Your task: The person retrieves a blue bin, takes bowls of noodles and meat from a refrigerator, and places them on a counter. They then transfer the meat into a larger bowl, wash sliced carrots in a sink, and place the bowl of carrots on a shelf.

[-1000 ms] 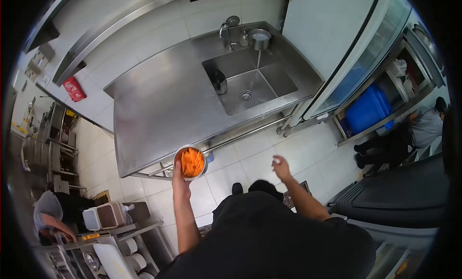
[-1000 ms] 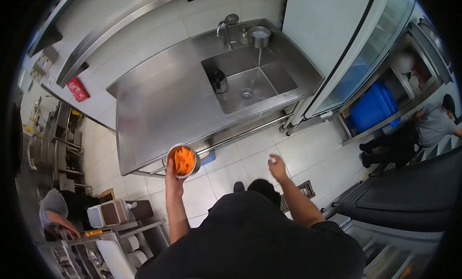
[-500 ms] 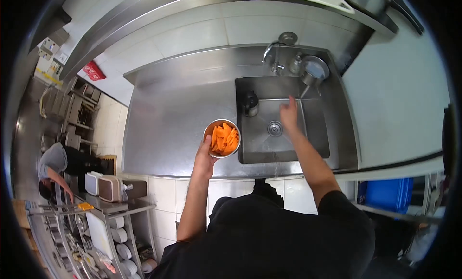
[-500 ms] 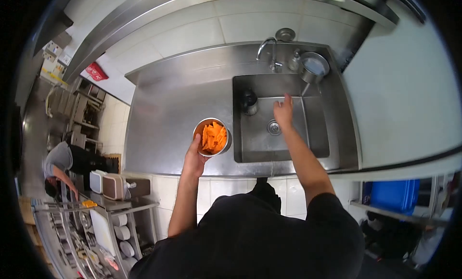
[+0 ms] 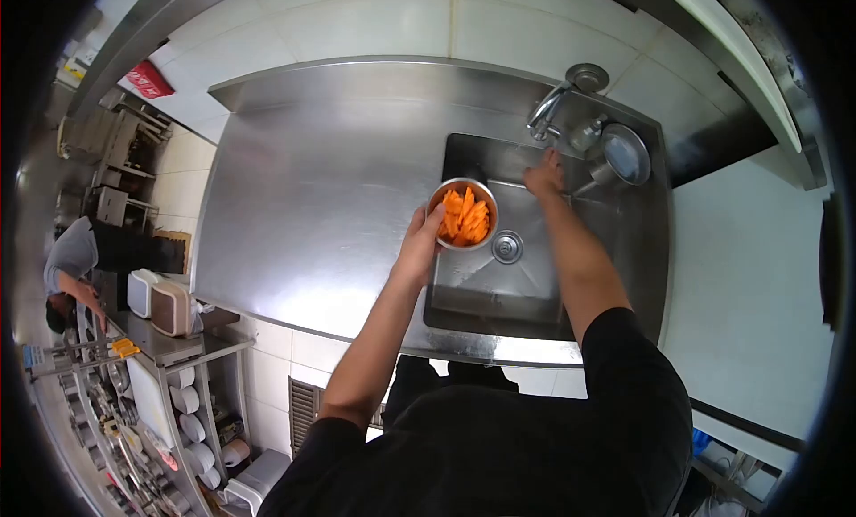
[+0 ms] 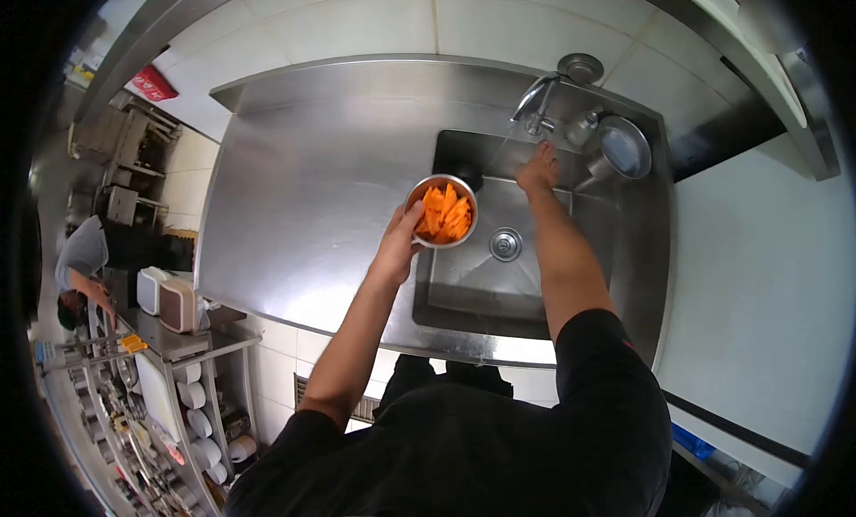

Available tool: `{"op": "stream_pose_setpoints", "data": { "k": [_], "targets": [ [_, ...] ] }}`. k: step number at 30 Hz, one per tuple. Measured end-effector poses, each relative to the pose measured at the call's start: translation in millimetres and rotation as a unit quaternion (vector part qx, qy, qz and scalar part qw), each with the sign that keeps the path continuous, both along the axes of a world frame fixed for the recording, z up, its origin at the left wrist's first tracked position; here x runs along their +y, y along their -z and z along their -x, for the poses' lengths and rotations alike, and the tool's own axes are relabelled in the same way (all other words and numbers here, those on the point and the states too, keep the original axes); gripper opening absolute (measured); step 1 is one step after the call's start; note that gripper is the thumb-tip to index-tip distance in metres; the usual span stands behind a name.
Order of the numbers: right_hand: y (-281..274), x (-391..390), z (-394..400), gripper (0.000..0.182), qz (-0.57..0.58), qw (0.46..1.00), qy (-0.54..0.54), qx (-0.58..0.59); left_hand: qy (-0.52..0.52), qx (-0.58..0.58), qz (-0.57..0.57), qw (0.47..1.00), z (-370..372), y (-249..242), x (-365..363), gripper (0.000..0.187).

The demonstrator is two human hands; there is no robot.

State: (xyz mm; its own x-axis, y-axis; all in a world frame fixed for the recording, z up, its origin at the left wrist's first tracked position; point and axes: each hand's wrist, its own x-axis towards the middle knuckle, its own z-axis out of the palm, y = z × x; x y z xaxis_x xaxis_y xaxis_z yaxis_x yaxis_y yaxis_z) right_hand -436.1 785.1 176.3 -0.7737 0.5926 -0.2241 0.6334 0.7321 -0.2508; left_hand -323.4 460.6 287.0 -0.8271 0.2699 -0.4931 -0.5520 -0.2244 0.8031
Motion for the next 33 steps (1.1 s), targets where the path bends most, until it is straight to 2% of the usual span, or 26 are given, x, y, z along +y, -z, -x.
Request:
{"op": "stream_pose_setpoints", "data": {
  "k": [3, 6, 8, 10, 11, 14, 17, 20, 23, 26, 29, 32, 33],
  "targets": [
    [-3, 3, -2, 0.08, 0.012, 1.0, -0.017, 0.009, 0.039, -0.015, 0.04, 0.998, 38, 18, 36, 0.07],
    [17, 22, -12, 0.075, 0.018, 0.998, -0.042, 0.041, 0.064, -0.015, 0.051, 0.997, 78, 48, 74, 0.065],
    [24, 33, -19, 0.072, 0.018, 0.995, -0.048, 0.081, 0.046, -0.03, 0.057, 0.997, 94, 56, 96, 0.061],
    [19, 39, -34, 0.063, 0.067, 0.979, -0.053, 0.187, 0.027, -0.051, 0.054, 0.997, 110, 66, 113, 0.056],
    [17, 37, -44, 0.059, 0.093, 0.965, -0.056, 0.239, 0.012, -0.048, 0.029, 0.998, 115, 72, 120, 0.054],
    [-31, 9, -82, 0.061, 0.309, 0.929, 0.006, 0.202, -0.045, -0.053, -0.044, 0.997, 120, 73, 131, 0.048],
    [-48, -16, -98, 0.064, 0.447, 0.86, 0.037, 0.243, -0.088, -0.01, -0.137, 0.987, 107, 73, 138, 0.053],
    [-82, -43, -88, 0.066, 0.496, 0.819, 0.032, 0.286, -0.106, -0.002, -0.165, 0.981, 82, 71, 146, 0.055],
    [-79, -51, -66, 0.064, 0.608, 0.746, 0.039, 0.269, -0.08, -0.007, -0.158, 0.984, 65, 69, 152, 0.057],
    [-56, -43, -47, 0.065, 0.644, 0.713, 0.093, 0.262, -0.004, -0.03, -0.041, 0.999, 75, 58, 143, 0.068],
    [-44, -52, -40, 0.06, 0.602, 0.699, 0.234, 0.307, 0.055, -0.012, 0.041, 0.998, 91, 67, 119, 0.078],
    [-34, -48, -46, 0.056, 0.633, 0.709, 0.198, 0.24, 0.074, 0.0, 0.065, 0.995, 104, 67, 94, 0.078],
    [-24, -43, -42, 0.055, 0.644, 0.689, 0.212, 0.257, 0.074, -0.002, 0.067, 0.995, 106, 64, 88, 0.076]
  ]
}}
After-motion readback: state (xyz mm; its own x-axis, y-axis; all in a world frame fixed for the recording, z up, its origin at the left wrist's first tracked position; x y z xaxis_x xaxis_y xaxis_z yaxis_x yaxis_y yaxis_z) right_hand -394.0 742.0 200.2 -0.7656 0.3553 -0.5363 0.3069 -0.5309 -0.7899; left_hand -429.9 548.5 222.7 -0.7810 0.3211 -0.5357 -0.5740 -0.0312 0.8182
